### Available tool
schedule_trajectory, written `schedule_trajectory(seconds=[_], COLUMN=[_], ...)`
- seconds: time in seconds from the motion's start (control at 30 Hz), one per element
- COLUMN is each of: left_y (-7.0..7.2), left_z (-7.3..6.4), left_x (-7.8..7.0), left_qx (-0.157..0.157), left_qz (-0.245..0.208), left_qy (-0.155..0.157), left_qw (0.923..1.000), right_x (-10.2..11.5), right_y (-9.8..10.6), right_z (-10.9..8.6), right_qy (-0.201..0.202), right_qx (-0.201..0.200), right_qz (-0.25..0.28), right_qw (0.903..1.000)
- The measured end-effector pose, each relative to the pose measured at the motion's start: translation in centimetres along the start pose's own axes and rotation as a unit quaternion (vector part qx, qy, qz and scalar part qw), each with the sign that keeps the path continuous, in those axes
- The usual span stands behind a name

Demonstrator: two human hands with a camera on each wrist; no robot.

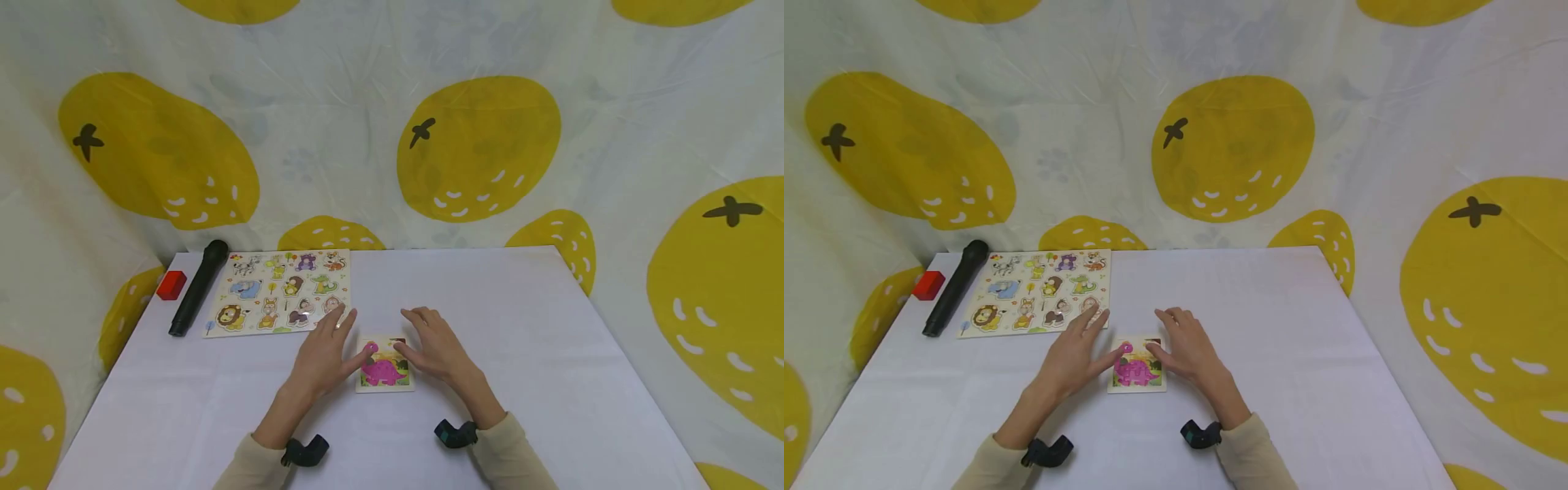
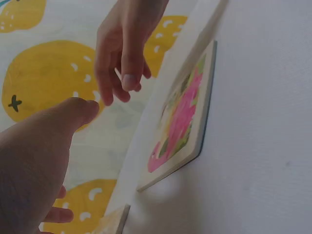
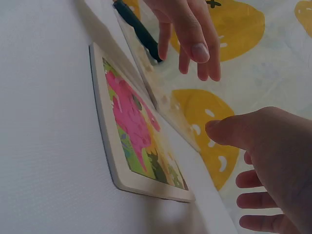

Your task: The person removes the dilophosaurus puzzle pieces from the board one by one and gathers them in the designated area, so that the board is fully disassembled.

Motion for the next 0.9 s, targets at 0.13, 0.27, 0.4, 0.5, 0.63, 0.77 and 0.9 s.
schedule_trajectory(seconds=[0.13, 0.27, 0.4, 0.5, 0.63, 0.77, 0.9], left_y=[-0.9, -1.8, -2.1, -2.3, -3.0, -3.6, -3.9], left_z=[-0.3, -0.6, -0.7, -0.8, -1.0, -1.0, -1.1], left_x=[-0.3, -0.7, -1.2, -1.4, -1.6, -1.8, -2.0], left_qx=[0.024, 0.035, 0.036, 0.039, 0.056, 0.072, 0.084], left_qz=[-0.027, -0.046, -0.045, -0.043, -0.055, -0.064, -0.055], left_qy=[0.001, -0.003, -0.021, -0.033, -0.038, -0.040, -0.048], left_qw=[0.9994, 0.9983, 0.9981, 0.9978, 0.9962, 0.9946, 0.9938], right_x=[-0.2, -0.3, -0.5, -0.6, -0.7, -0.9, -0.9], right_y=[-0.8, -1.1, -1.3, -1.5, -1.8, -2.0, -2.0], right_z=[0.0, 0.0, -0.1, 0.0, 0.0, 0.0, 0.0], right_qy=[-0.010, -0.006, -0.004, -0.003, 0.001, 0.005, 0.019], right_qx=[0.014, 0.014, 0.015, 0.020, 0.026, 0.022, 0.001], right_qz=[-0.019, -0.025, -0.026, -0.028, -0.030, -0.032, -0.034], right_qw=[0.9997, 0.9996, 0.9995, 0.9994, 0.9992, 0.9992, 0.9992])
Point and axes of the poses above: each hand's wrist, its own z-axis towards the middle knuckle, its own y-axis out of the back of the hand, x = y × z, the point moved 6 cm from there along z, towards the middle knuckle, and after that the axes turned 13 degrees about -y, right-handed, at the moved point
